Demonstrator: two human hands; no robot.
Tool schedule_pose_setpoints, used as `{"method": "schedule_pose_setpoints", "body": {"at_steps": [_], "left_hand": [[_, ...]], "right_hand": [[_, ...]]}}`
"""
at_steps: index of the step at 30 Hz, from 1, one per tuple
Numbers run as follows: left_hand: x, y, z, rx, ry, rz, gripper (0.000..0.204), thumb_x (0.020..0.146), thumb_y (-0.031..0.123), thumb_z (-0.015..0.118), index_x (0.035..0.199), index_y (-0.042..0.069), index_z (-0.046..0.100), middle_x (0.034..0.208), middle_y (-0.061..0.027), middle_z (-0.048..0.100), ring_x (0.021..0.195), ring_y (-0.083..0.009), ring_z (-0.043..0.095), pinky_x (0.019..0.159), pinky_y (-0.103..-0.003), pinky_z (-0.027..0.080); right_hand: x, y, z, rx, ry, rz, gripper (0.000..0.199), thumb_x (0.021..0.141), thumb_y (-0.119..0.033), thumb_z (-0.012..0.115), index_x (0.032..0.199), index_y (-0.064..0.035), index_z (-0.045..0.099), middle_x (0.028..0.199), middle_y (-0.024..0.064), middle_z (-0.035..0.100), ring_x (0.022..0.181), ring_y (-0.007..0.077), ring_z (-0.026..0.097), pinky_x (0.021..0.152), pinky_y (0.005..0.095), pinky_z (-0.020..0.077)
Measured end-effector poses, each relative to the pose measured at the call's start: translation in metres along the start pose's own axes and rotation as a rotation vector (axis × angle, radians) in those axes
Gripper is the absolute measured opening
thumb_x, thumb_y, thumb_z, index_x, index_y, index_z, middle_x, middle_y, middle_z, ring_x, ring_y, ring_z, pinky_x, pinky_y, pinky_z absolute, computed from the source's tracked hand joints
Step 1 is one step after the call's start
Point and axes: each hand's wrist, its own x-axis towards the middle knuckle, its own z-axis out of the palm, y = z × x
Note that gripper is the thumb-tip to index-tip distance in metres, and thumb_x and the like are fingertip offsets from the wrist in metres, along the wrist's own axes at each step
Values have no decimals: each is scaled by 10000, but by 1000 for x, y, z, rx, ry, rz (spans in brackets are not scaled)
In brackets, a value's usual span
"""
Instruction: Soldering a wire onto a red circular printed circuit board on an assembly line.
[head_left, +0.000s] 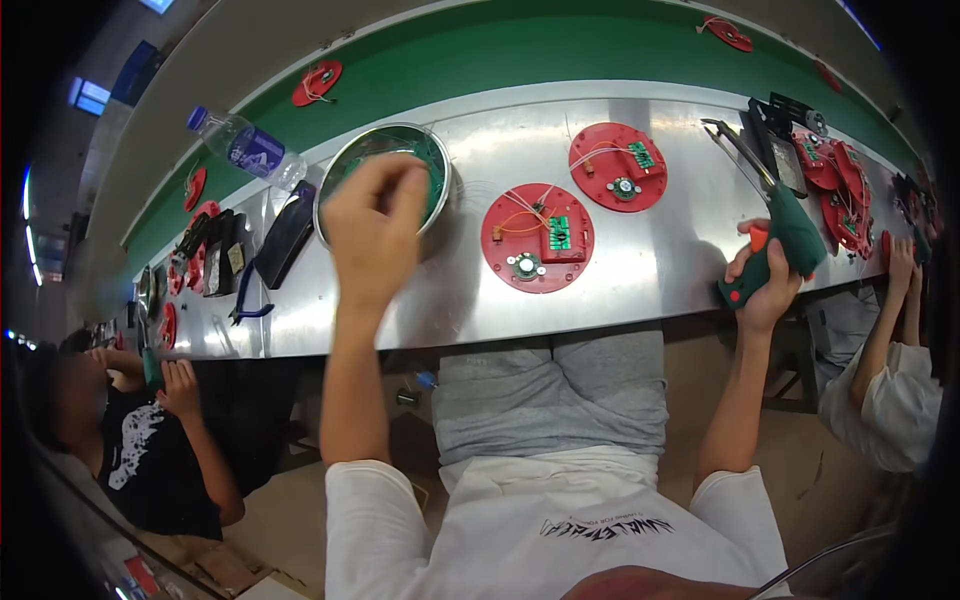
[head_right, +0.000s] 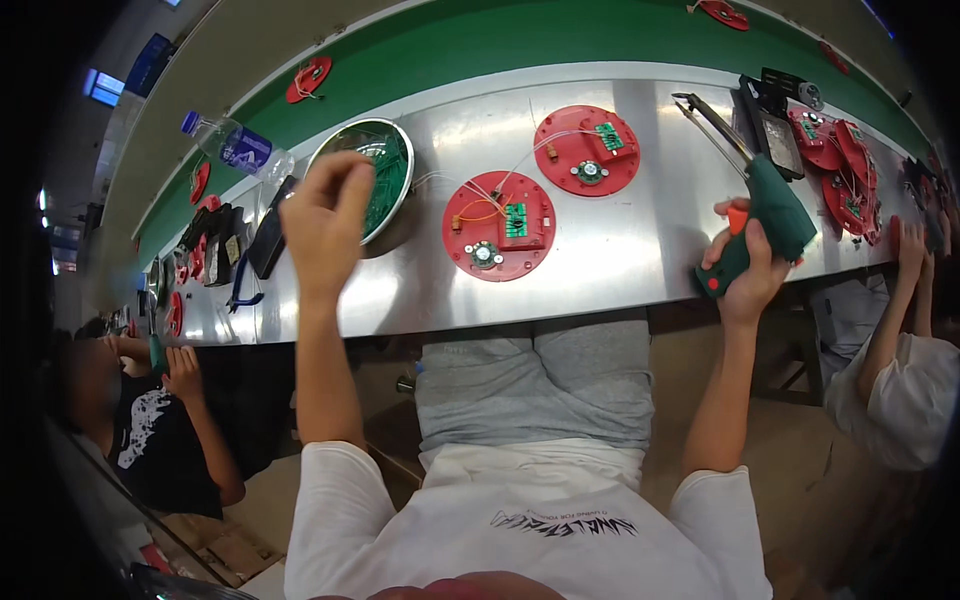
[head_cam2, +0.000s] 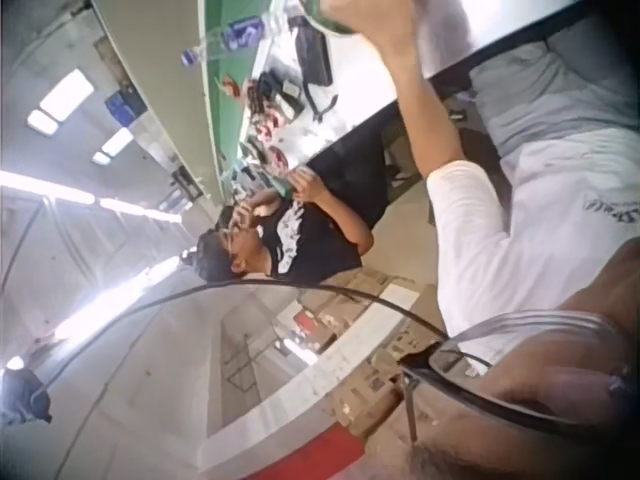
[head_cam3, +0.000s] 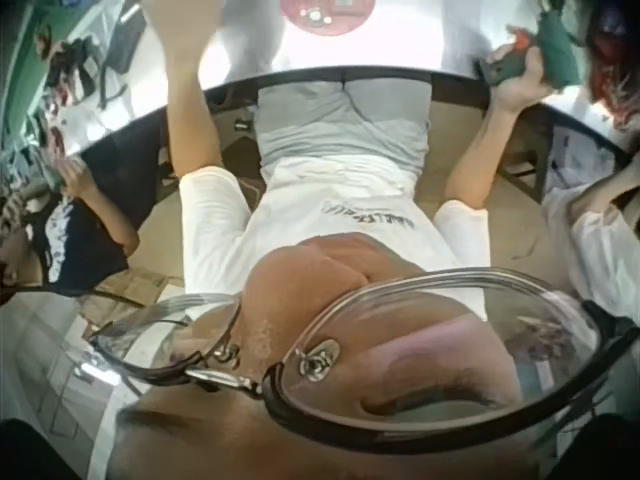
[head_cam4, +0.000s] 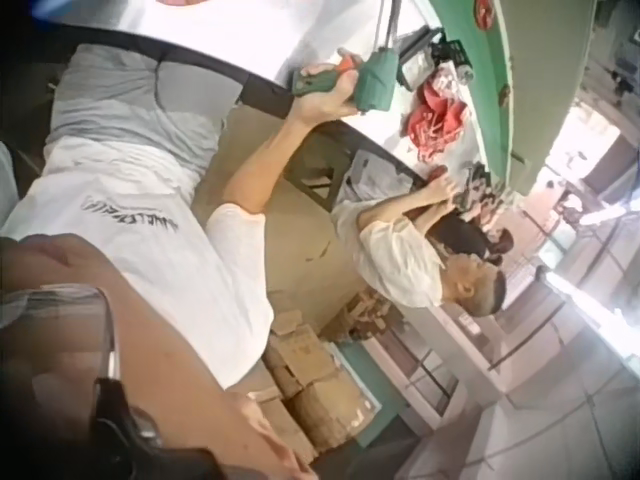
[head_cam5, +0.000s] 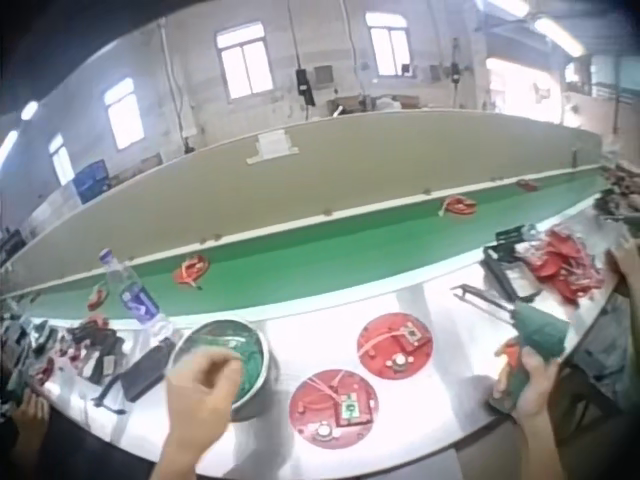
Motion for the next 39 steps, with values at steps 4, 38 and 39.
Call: {"method": "schedule_pose_setpoints", "body": {"at_steps": [4,38,39], "left_hand": [[-29,17,41,79,-162,130,65,851,32,668,896,-15,663,784,-117,625,651,-211,597,582,-314,457],[-68,-8,84,216,-164,337,91,835,-14,656,918,-9,618,838,-150,629,770,-341,599,680,-431,476],[-69,-9,81,217,-165,322,94,833,-17,657,919,-9,619,835,-150,628,769,-341,599,679,-433,476]], "right_hand": [[-33,-11,0,-69,-57,-1,452,957,-253,545,1255,86,513,1010,222,616,502,154,562,425,265,443],[-82,-27,29,-417,-335,158,204,745,4,735,940,49,693,805,120,687,703,194,667,640,302,519],[-73,-34,39,-573,-475,150,215,746,-16,756,943,43,690,804,116,683,712,194,664,650,303,516]]}}
